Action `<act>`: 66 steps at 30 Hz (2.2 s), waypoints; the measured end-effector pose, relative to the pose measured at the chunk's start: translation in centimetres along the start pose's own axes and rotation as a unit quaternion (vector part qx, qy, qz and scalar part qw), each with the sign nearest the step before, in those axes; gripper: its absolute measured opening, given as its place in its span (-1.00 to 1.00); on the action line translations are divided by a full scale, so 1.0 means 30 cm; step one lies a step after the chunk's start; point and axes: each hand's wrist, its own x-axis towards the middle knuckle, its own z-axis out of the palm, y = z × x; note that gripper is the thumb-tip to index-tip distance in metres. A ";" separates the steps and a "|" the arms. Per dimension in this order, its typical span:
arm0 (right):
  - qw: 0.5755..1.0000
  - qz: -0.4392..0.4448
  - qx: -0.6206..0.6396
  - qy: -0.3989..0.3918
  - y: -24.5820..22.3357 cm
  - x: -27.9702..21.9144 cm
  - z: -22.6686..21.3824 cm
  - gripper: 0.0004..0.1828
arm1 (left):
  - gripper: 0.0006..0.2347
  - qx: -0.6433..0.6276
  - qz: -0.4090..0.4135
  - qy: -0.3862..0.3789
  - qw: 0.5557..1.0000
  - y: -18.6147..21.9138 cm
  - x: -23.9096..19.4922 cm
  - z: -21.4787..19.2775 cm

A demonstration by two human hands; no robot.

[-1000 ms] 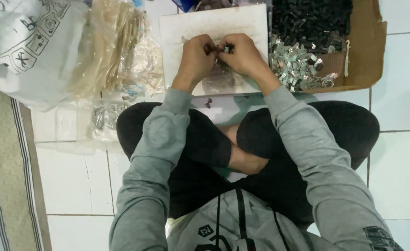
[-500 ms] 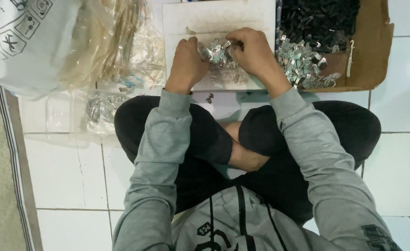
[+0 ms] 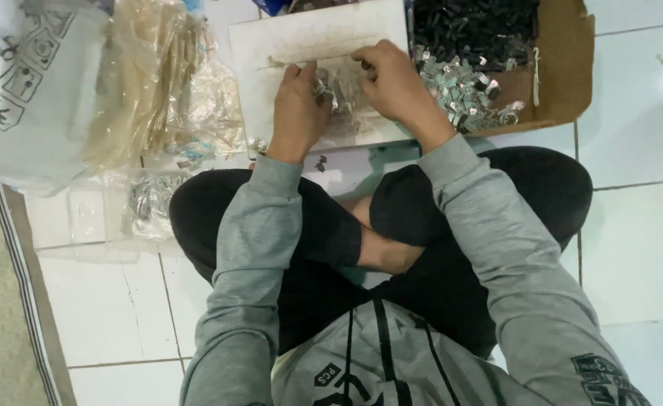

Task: The person is sorting and bagging small metal parts by picking them from a pile on a white board and placing them into a plastic bag.

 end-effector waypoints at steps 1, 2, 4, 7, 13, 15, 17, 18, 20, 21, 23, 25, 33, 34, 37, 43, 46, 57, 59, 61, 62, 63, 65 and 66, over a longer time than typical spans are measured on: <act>1.000 0.007 -0.003 0.003 0.008 -0.009 -0.073 -0.60 | -0.53 -0.004 0.003 -0.006 1.000 0.051 0.006 -0.006; 0.999 0.020 -0.042 -0.017 0.015 -0.020 -0.146 -0.60 | -0.59 -0.019 0.046 0.016 0.999 0.102 0.011 -0.013; 0.995 0.035 -0.084 -0.029 0.060 -0.036 -0.266 -0.58 | -0.66 -0.036 0.097 0.037 0.994 0.184 0.030 0.008; 0.983 0.066 -0.162 -0.055 0.185 -0.085 -0.383 -0.63 | -0.67 -0.035 0.163 -0.008 0.986 0.298 0.051 0.117; 0.879 0.363 -0.205 -0.234 0.433 -0.169 -0.362 -0.67 | -0.82 -0.084 0.153 -0.103 0.979 0.399 0.097 0.503; 0.808 0.335 -0.309 -0.373 0.588 -0.190 -0.281 -0.64 | -0.86 -0.002 0.150 -0.092 0.984 0.336 0.087 0.694; 0.825 0.374 -0.273 -0.325 0.659 -0.216 -0.208 -0.66 | -0.84 0.049 0.113 -0.107 0.987 0.338 0.086 0.784; 0.837 0.409 -0.238 -0.275 0.694 -0.220 -0.171 -0.67 | -0.82 0.099 0.073 -0.118 0.985 0.335 0.093 0.827; 0.841 0.440 -0.198 -0.246 0.651 -0.211 -0.166 -0.67 | -0.82 0.121 0.042 -0.107 0.986 0.314 0.102 0.907; 0.840 0.469 -0.157 -0.224 0.624 -0.216 -0.150 -0.65 | -0.82 0.141 0.006 -0.099 0.985 0.294 0.090 0.944; 0.846 0.437 -0.190 -0.239 0.667 -0.211 -0.135 -0.68 | -0.81 0.126 0.007 -0.131 0.983 0.287 0.110 0.941; 0.851 0.402 -0.225 -0.251 0.670 -0.205 -0.121 -0.68 | -0.81 0.110 0.009 -0.159 0.981 0.293 0.109 0.910; 0.841 0.467 -0.136 -0.237 0.508 -0.172 -0.194 -0.63 | -0.84 0.127 -0.008 -0.133 0.983 0.300 0.113 0.926; 0.843 0.465 -0.137 -0.236 0.527 -0.173 -0.191 -0.63 | -0.84 0.128 -0.007 -0.130 0.983 0.300 0.122 0.927; 0.852 0.434 -0.144 -0.253 0.577 -0.187 -0.174 -0.65 | -0.82 0.101 -0.032 -0.165 0.980 0.308 0.127 0.899; 0.865 0.374 -0.184 -0.278 0.593 -0.180 -0.213 -0.61 | -0.87 0.067 0.011 -0.178 0.982 0.394 0.139 0.732; 0.883 0.358 -0.168 -0.251 0.501 -0.156 -0.287 -0.57 | -0.83 0.015 0.056 -0.108 0.992 0.447 0.149 0.610; 0.976 0.108 0.155 -0.110 0.041 -0.003 -0.146 -0.78 | -0.71 -0.140 0.054 0.060 0.987 0.262 0.092 0.072; 0.980 0.091 0.138 -0.105 -0.035 0.019 -0.077 -0.85 | -0.70 -0.154 -0.008 0.050 0.987 0.184 0.068 0.023; 0.984 0.074 0.121 -0.104 -0.076 0.037 -0.010 -0.91 | -0.70 -0.170 -0.072 0.042 0.982 0.120 0.046 -0.007; 0.984 0.082 0.122 -0.100 -0.082 0.043 0.025 -0.90 | -0.70 -0.174 -0.082 0.048 0.980 0.093 0.033 -0.015; 0.984 0.090 0.120 -0.094 -0.086 0.052 0.057 -0.88 | -0.70 -0.180 -0.091 0.056 0.978 0.066 0.025 -0.019; 0.989 0.067 0.104 -0.082 -0.102 0.051 0.086 -0.85 | -0.70 -0.187 -0.095 0.077 0.975 0.030 0.011 -0.009; 0.993 0.047 0.091 -0.063 -0.107 0.051 0.097 -0.82 | -0.69 -0.191 -0.094 0.091 0.973 0.015 0.006 -0.001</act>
